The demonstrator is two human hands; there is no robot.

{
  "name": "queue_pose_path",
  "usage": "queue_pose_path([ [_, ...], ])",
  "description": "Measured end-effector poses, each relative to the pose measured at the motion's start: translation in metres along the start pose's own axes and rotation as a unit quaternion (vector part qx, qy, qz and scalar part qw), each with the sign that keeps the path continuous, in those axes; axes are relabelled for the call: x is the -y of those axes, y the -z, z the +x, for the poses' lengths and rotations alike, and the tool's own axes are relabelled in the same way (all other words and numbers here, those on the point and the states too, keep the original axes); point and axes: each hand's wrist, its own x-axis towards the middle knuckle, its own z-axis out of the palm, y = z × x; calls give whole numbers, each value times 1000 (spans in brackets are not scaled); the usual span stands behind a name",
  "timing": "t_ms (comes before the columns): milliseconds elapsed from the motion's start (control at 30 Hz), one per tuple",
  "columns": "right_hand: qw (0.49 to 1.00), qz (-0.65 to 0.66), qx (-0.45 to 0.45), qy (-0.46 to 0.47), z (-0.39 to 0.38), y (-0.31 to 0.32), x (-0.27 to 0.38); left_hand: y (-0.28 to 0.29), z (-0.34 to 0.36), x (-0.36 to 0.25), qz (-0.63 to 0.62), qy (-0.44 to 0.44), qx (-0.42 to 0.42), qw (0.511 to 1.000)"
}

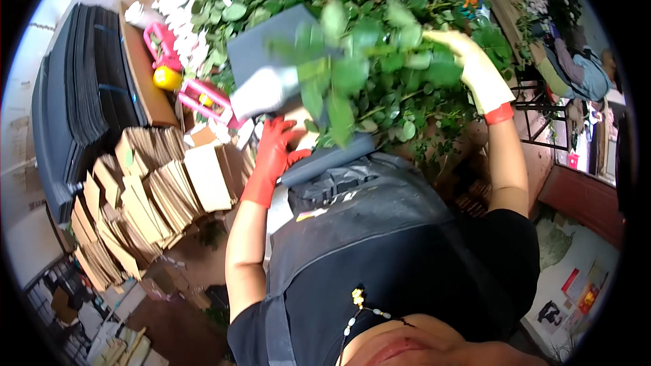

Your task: The person gathers stems of foliage from a large pile, aligns them into a bundle, and inserts the bundle into a cardboard sleeve.

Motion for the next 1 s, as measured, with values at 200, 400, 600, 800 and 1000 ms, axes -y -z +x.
queue_pose_path([
  [200, 864, 254, 102, -424, -25, -64, 41, 8, 2, -13, 34, 37, -30, 998],
  [400, 977, -4, 125, -174, -66, -100, -12, 6, 0, -21, 49, 31, -26, 998],
  [600, 919, -24, 377, -116, -30, -92, -44, 7, 3, -25, 78, 43, -7, 996],
  [800, 994, 45, 98, -8, 74, -79, 1, 14, 8, -30, 89, 48, 24, 995],
  [1000, 953, -278, 52, 105, 118, -184, -38, 13, 14, -18, 162, -12, 35, 986],
])
